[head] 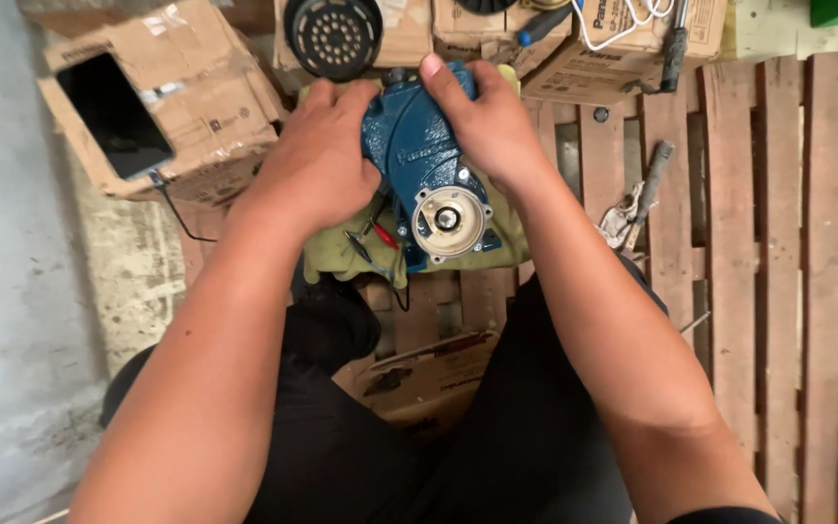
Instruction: Disassembling a water pump by removing screws and internal components using hand tools.
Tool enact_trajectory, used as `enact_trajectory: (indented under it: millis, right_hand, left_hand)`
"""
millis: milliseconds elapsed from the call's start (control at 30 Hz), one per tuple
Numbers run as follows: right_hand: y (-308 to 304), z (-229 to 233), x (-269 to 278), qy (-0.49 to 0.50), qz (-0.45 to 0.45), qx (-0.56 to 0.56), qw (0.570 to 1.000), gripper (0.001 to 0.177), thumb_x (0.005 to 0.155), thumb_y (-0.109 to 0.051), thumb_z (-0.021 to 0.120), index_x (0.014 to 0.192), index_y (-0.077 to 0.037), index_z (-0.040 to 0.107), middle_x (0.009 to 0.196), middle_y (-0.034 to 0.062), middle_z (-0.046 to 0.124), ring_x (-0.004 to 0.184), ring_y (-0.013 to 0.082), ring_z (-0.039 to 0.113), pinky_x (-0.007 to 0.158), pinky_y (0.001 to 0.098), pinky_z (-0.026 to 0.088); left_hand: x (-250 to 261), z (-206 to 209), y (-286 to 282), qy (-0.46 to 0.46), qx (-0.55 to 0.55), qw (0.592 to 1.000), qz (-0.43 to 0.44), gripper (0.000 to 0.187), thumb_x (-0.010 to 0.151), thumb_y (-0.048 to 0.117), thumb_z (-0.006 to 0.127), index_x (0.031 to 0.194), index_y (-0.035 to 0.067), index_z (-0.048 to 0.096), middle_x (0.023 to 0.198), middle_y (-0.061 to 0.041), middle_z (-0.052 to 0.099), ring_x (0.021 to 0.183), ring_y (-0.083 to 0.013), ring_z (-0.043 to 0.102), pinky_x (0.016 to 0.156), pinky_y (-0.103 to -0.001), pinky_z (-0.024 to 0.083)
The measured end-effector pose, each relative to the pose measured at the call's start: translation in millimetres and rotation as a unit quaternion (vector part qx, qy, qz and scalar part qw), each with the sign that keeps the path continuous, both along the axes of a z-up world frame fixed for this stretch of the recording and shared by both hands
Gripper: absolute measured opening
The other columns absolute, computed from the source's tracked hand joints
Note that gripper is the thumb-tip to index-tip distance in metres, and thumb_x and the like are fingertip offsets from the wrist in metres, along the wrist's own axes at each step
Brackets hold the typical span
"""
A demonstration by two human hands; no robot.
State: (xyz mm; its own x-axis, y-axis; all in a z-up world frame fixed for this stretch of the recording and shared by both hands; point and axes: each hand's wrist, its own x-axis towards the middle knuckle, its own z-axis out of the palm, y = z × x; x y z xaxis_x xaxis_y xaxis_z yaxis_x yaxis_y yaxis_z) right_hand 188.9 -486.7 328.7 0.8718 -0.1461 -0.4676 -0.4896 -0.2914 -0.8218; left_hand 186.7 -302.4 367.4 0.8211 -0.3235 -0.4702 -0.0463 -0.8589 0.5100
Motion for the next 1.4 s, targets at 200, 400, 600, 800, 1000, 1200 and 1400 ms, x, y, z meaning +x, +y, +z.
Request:
enact_trajectory:
  millis: [200,400,600,800,1000,1200,1400]
  right_hand:
    - [-45.1,-47.3,-23.6,-0.121,-0.006,-0.004,0.993,0.048,0.097,-0.054,0.056,0.115,-0.010,0.066,0.090,0.0037,0.064,0.085,0.0151,0.066,0.079,0.0308,0.052]
    - [-105.5,-78.7,-53.9,-0.020,-0.068,-0.033,0.997,0.034,0.104,-0.035,0.061,0.104,-0.002,0.069,0.076,0.0082,0.064,0.069,0.0185,0.065,0.067,0.0312,0.054]
    - [-117.9,-112.2,-44.8,0.036,0.010,-0.108,0.993,0.033,0.097,-0.046,0.061,0.092,-0.014,0.068,0.084,0.0048,0.069,0.076,0.0171,0.068,0.072,0.0345,0.051]
    - [-122.6,-135.4,-32.7,0.057,0.087,-0.112,0.988,0.041,0.094,-0.054,0.057,0.088,-0.015,0.068,0.084,0.0055,0.070,0.080,0.0186,0.064,0.073,0.0383,0.048]
    - [-124.3,-122.6,-25.0,0.082,0.068,-0.075,0.991,0.043,0.095,-0.055,0.051,0.096,-0.014,0.065,0.093,0.0096,0.071,0.084,0.0248,0.067,0.073,0.0400,0.050]
    - [-131.6,-148.7,-25.3,0.047,0.055,-0.034,0.997,0.037,0.098,-0.051,0.053,0.090,-0.016,0.059,0.078,0.0030,0.065,0.073,0.0177,0.061,0.068,0.0374,0.047]
    - [-139.5,-143.5,-28.7,0.033,0.012,-0.037,0.999,0.036,0.095,-0.052,0.059,0.092,-0.018,0.069,0.080,0.0036,0.071,0.077,0.0181,0.065,0.072,0.0373,0.048]
  left_hand:
    - [2.6,2.3,-7.0,-0.022,0.015,0.998,-0.056,0.078,0.089,0.010,0.062,0.159,0.008,0.028,0.141,-0.025,0.038,0.132,-0.0521,0.042,0.104,-0.060,0.043]
    - [4.3,24.8,-16.5,-0.023,0.032,0.997,-0.060,0.087,0.084,0.012,0.067,0.161,0.004,0.027,0.141,-0.029,0.041,0.129,-0.0600,0.047,0.106,-0.061,0.043]
    - [4.6,77.5,-52.7,0.139,0.161,0.977,0.013,0.105,0.092,0.016,0.068,0.169,0.035,-0.002,0.173,-0.003,0.008,0.148,-0.0266,0.029,0.112,-0.054,0.039]
    - [22.9,23.1,-24.9,0.065,0.167,0.984,-0.024,0.115,0.080,0.015,0.078,0.169,0.028,0.005,0.165,-0.013,0.027,0.148,-0.0365,0.034,0.113,-0.059,0.037]
    - [39.3,-27.1,4.9,0.010,0.220,0.976,-0.006,0.133,0.069,0.015,0.087,0.172,0.024,0.004,0.156,-0.025,0.038,0.135,-0.0438,0.051,0.110,-0.053,0.042]
    - [56.8,-59.9,24.9,-0.019,0.202,0.979,0.019,0.130,0.064,0.017,0.084,0.170,0.016,0.009,0.161,-0.027,0.035,0.144,-0.0445,0.040,0.115,-0.051,0.034]
    - [49.6,-51.6,17.4,-0.025,0.139,0.989,0.051,0.113,0.069,0.013,0.071,0.167,0.015,0.016,0.164,-0.025,0.029,0.149,-0.0428,0.031,0.120,-0.049,0.028]
